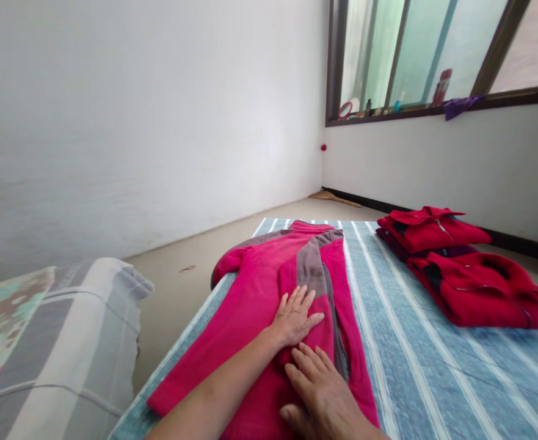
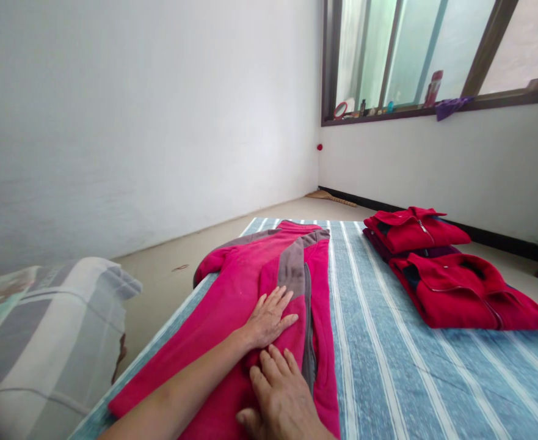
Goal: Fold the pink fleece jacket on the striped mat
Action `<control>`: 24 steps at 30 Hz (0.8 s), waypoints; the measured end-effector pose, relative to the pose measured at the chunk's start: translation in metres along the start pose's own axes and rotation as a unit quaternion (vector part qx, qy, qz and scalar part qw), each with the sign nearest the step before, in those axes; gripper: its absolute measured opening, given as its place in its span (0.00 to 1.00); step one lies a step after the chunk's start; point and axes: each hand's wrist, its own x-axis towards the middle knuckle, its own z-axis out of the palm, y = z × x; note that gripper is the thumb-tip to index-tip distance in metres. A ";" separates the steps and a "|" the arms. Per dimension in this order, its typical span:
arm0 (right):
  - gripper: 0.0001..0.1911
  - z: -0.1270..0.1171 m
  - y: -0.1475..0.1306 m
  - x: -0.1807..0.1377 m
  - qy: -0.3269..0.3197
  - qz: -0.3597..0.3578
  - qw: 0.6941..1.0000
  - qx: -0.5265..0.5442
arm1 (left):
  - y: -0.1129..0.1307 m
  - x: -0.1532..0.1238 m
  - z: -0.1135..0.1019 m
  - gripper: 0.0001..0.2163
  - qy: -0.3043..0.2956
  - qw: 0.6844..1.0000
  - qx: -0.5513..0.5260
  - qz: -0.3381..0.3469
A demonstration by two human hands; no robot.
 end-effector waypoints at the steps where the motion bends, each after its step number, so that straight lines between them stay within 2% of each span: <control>1: 0.27 0.005 0.001 -0.002 0.026 -0.018 0.999 -0.010 | -0.002 0.000 0.002 0.33 0.002 1.000 0.003 0.004; 5: 0.20 0.016 0.006 -0.006 0.140 -0.062 0.987 -0.047 | -0.009 0.007 -0.002 0.34 -0.022 1.000 -0.004 0.017; 8: 0.09 0.011 0.006 -0.001 0.172 -0.061 0.982 -0.058 | -0.015 0.014 -0.012 0.34 -0.059 0.998 -0.010 0.036; 12: 0.07 -0.001 -0.001 0.019 0.133 -0.077 0.979 -0.137 | -0.018 0.017 -0.020 0.30 -0.059 0.997 -0.002 0.046; 17: 0.05 -0.003 -0.014 0.039 0.086 -0.133 0.959 -0.235 | -0.017 0.011 -0.013 0.27 -0.025 0.998 0.018 0.048; 24: 0.06 -0.001 -0.023 0.043 0.068 -0.106 0.948 -0.291 | -0.020 0.010 0.002 0.26 0.019 0.998 0.041 0.054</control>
